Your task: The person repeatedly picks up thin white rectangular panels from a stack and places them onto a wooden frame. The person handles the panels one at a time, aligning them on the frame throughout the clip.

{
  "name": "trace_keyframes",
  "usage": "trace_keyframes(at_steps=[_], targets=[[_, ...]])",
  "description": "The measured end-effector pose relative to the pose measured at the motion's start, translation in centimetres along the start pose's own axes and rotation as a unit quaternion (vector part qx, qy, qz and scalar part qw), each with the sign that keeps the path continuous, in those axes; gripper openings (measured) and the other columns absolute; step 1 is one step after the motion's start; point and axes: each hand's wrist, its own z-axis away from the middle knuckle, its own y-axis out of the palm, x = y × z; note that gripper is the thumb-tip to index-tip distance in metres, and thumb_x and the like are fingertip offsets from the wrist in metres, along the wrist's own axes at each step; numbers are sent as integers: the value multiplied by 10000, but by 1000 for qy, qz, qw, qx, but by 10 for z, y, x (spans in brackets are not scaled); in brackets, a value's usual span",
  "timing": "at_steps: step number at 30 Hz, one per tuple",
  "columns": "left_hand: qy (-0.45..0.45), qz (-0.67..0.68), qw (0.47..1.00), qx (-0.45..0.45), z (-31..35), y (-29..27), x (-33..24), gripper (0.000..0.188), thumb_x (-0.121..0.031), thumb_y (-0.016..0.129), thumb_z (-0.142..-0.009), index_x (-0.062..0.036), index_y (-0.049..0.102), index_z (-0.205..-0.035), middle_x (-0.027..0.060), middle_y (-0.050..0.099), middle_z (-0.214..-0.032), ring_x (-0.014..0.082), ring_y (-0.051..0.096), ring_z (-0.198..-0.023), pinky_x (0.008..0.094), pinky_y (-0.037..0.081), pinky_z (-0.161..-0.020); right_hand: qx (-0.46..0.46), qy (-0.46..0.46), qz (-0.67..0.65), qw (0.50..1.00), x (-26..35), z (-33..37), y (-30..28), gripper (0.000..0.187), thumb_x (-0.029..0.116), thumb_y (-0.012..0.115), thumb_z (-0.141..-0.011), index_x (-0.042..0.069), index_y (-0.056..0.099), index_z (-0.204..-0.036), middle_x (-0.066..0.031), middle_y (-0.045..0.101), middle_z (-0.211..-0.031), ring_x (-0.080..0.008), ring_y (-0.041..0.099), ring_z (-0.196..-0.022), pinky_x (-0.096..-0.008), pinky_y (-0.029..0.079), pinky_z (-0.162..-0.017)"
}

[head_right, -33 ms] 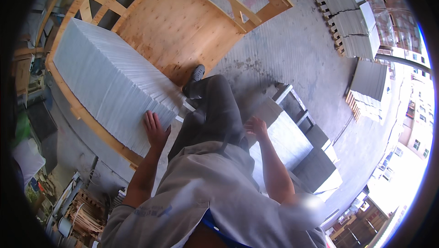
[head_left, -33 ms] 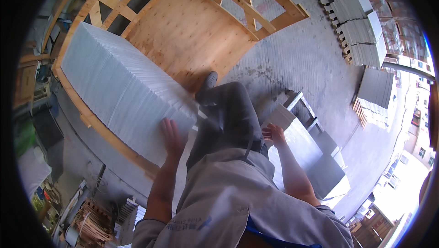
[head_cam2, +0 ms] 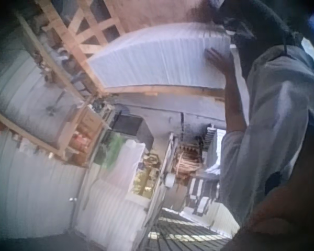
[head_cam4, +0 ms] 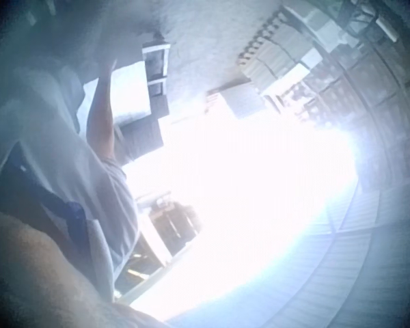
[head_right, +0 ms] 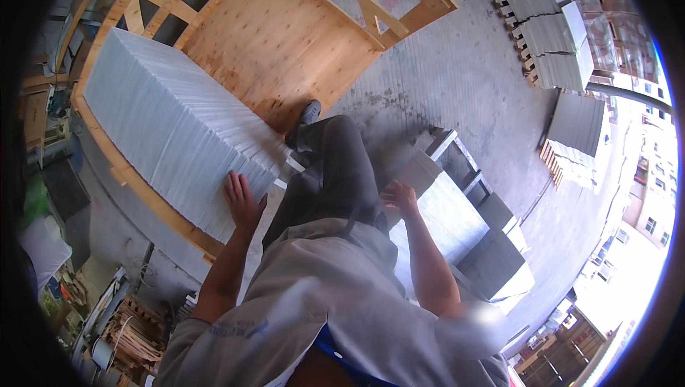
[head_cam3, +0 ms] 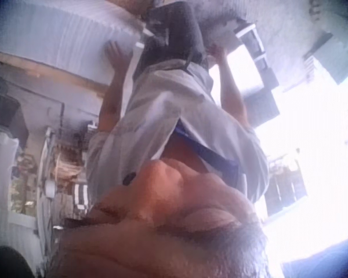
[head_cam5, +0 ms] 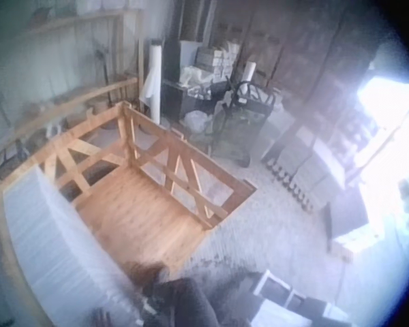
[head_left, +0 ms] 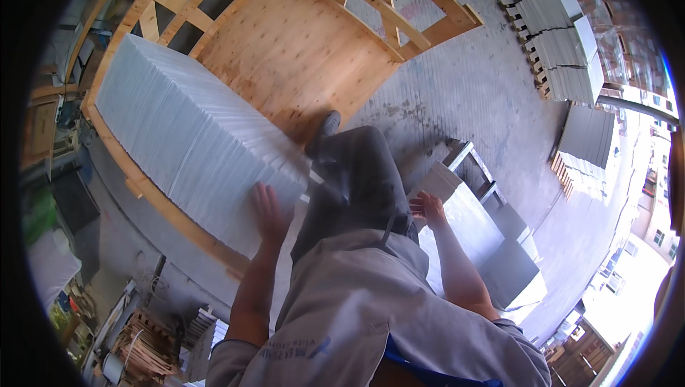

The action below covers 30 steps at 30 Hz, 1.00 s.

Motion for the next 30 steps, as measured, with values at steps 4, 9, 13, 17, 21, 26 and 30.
trace_keyframes(at_steps=[4, 9, 13, 17, 21, 26, 30], targets=[[8, -9, 1000, -25, -2, 0, -1, 814, -389, 683, -686, 46, 348, -1287, 241, 313, -1383, 394, 292, -1298, 548, 262, -1033, -10, 47, 23, 999, 6, 11, 3, 343, 304, 474, -907, -6, 518, -1048, -185, 650, -929, -209, 643, -685, -287, 524, -552], [-1, -16, 1000, -14, 0, 6, 0, 837, -395, 689, -680, 47, 334, -1296, 244, 306, -1387, 393, 292, -1299, 549, 264, -1033, -44, 51, 34, 997, 11, 14, -6, 347, 310, 473, -909, -10, 515, -1037, -191, 649, -926, -213, 645, -692, -293, 524, -564], [3, -32, 999, -11, 2, 9, 1, 844, -393, 691, -681, 48, 326, -1302, 244, 294, -1396, 392, 288, -1302, 550, 266, -1034, -20, 18, 13, 1000, 13, 8, -14, 347, 317, 481, -909, -8, 517, -1022, -169, 652, -900, -206, 642, -686, -283, 519, -562], [4, -21, 1000, -23, -2, 5, -1, 845, -377, 697, -674, 47, 327, -1304, 244, 295, -1399, 391, 291, -1303, 547, 274, -1032, -29, 16, 13, 999, 21, 3, -20, 329, 317, 493, -905, 3, 534, -997, -145, 649, -864, -183, 632, -661, -272, 503, -537], [1, -35, 998, -43, -1, -3, -5, 855, -340, 725, -640, 42, 341, -1302, 244, 306, -1394, 391, 307, -1296, 535, 289, -1030, -24, 43, 76, 996, 28, -3, -31, 306, 319, 504, -900, 23, 550, -958, -124, 644, -835, -161, 619, -639, -258, 482, -509], [-28, 9, 998, -57, 0, -11, -10, 853, -275, 748, -616, 37, 349, -1303, 223, 309, -1400, 371, 312, -1299, 529, 288, -1034, 48, 23, 78, 995, 54, -33, -52, 304, 296, 506, -900, 20, 538, -1023, -158, 636, -877, -224, 646, -684, -316, 534, -531], [-111, -2, 994, -21, 7, -13, -26, 821, -222, 740, -637, 34, 344, -1310, 206, 277, -1421, 348, 263, -1328, 524, 259, -1048, 74, 52, 137, 986, 100, -76, -51, 317, 302, 496, -902, 14, 510, -1033, -168, 631, -910, -250, 649, -703, -332, 540, -530]])
